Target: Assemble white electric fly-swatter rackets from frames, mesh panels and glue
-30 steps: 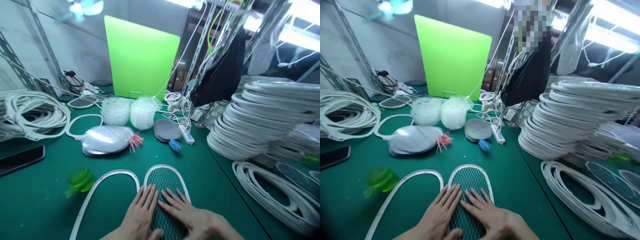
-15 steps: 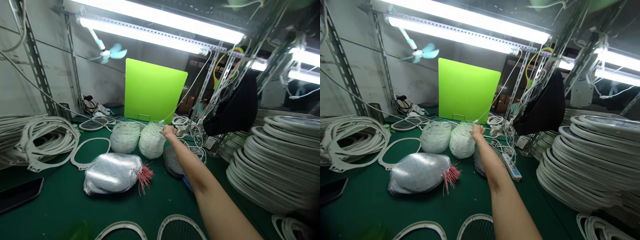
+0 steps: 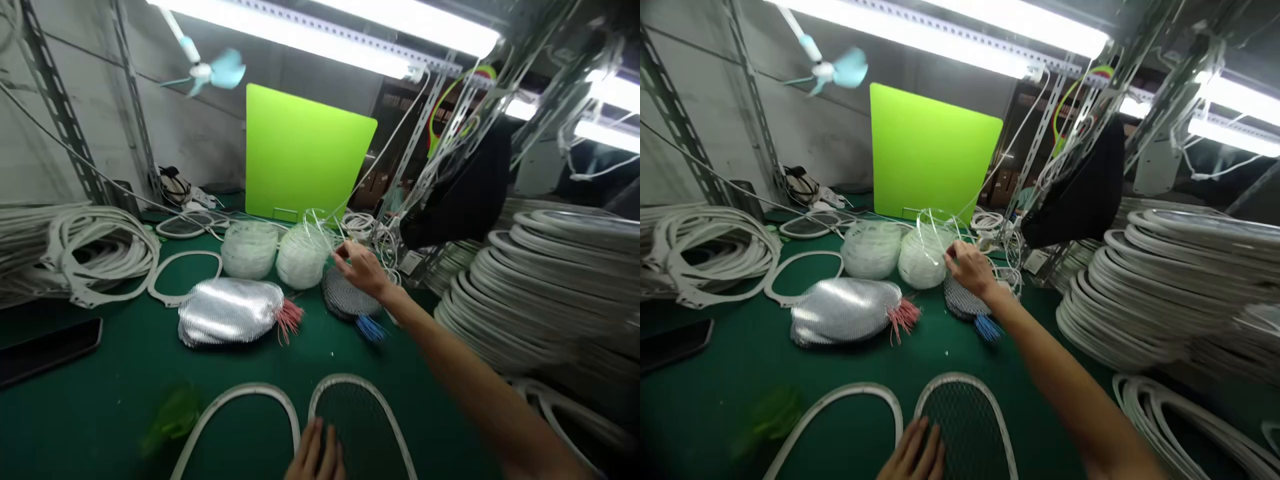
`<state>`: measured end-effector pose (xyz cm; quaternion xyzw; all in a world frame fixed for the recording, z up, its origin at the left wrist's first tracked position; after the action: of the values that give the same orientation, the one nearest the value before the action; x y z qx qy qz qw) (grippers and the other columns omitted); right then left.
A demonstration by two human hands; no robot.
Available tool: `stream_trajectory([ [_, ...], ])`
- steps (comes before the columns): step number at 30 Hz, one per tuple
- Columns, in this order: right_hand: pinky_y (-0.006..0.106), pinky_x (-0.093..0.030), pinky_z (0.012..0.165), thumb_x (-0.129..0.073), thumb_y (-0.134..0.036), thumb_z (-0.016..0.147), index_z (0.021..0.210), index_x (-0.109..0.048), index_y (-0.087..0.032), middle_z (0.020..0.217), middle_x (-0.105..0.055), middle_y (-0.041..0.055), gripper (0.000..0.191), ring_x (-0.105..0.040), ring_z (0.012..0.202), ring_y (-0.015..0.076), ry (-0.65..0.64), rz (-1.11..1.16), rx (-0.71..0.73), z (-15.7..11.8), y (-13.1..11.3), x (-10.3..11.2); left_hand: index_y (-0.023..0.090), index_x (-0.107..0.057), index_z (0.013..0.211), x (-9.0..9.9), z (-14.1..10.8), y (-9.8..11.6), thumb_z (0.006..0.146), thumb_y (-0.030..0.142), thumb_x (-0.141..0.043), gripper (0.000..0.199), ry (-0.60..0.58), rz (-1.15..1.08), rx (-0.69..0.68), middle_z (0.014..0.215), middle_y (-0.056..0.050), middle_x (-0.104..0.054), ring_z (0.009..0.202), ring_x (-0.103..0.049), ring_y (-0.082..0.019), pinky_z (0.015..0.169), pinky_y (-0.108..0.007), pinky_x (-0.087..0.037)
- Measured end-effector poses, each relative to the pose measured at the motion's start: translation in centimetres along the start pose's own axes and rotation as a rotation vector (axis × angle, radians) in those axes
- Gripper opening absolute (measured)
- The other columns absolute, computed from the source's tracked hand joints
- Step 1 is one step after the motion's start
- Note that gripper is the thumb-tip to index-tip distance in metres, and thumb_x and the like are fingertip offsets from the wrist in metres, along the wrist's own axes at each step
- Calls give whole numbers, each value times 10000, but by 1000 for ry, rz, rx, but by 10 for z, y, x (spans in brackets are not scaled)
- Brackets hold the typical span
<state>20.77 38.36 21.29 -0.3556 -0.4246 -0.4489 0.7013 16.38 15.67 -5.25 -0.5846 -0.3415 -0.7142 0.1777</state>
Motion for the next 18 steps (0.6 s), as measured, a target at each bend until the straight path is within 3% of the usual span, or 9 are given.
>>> stream_trajectory([
  [2,285,-487,855,-536,-302,967,941,-576,-193,966,-655,46,119,-619,939,168,-23,55,24,-78,-9,8,135,-536,1385,10,-15,11,960,446,-424,538,-127,-47,-30,1463,-161,-479,1366,-412,-388,1144,-567,-302],
  [4,278,-495,770,-532,-273,962,881,-554,-208,874,-641,32,107,-622,844,163,-30,97,12,-159,-14,13,51,-540,1356,34,-20,17,826,674,-522,818,-132,-108,-29,1450,-240,-465,1381,-341,-463,1158,-642,-193],
  [7,272,-490,659,-522,-252,963,879,-540,-233,804,-621,19,88,-621,753,164,10,217,7,-264,-20,14,143,-599,1279,74,-17,17,878,624,-489,636,-44,-222,8,1370,-162,-564,1355,-409,-386,1177,-587,-202],
  [9,273,-476,617,-523,-226,955,881,-530,-237,781,-613,18,75,-619,719,167,18,223,-14,-313,-22,6,188,-637,1180,98,-14,2,942,473,-456,413,39,-298,118,1259,-112,-630,1257,-514,-310,1103,-511,-364],
  [11,279,-457,597,-517,-186,943,869,-521,-234,751,-598,16,88,-612,693,168,12,221,-13,-343,-29,-6,204,-638,1120,117,-8,-23,981,384,-393,334,127,-375,297,1150,-81,-666,1091,-606,-237,930,-395,-499],
  [13,289,-439,590,-505,-151,926,842,-513,-230,718,-582,13,115,-603,667,170,10,221,6,-356,-41,-19,217,-640,1089,127,4,-43,1005,394,-346,353,173,-420,417,1086,-54,-681,969,-638,-189,795,-307,-519],
  [15,293,-421,573,-498,-134,904,807,-501,-228,691,-568,9,136,-590,639,168,3,220,30,-357,-52,-32,233,-658,1073,128,27,-50,992,418,-401,327,157,-399,417,1085,-37,-681,974,-635,-184,778,-283,-498],
  [18,288,-392,539,-494,-129,876,771,-481,-228,677,-554,6,145,-570,612,162,-3,210,44,-350,-62,-47,231,-701,1011,114,59,-54,933,352,-541,215,112,-330,404,1050,-42,-691,990,-628,-225,775,-308,-466],
])
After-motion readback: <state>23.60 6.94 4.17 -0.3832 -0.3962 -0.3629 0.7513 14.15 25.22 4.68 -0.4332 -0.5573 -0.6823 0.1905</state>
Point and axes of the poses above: each hand's wrist, its own z-axis towards the middle knuckle, its own x-axis out of the back of the hand, y = z × x, the point moved 10 cm from there along z, towards the middle knuckle
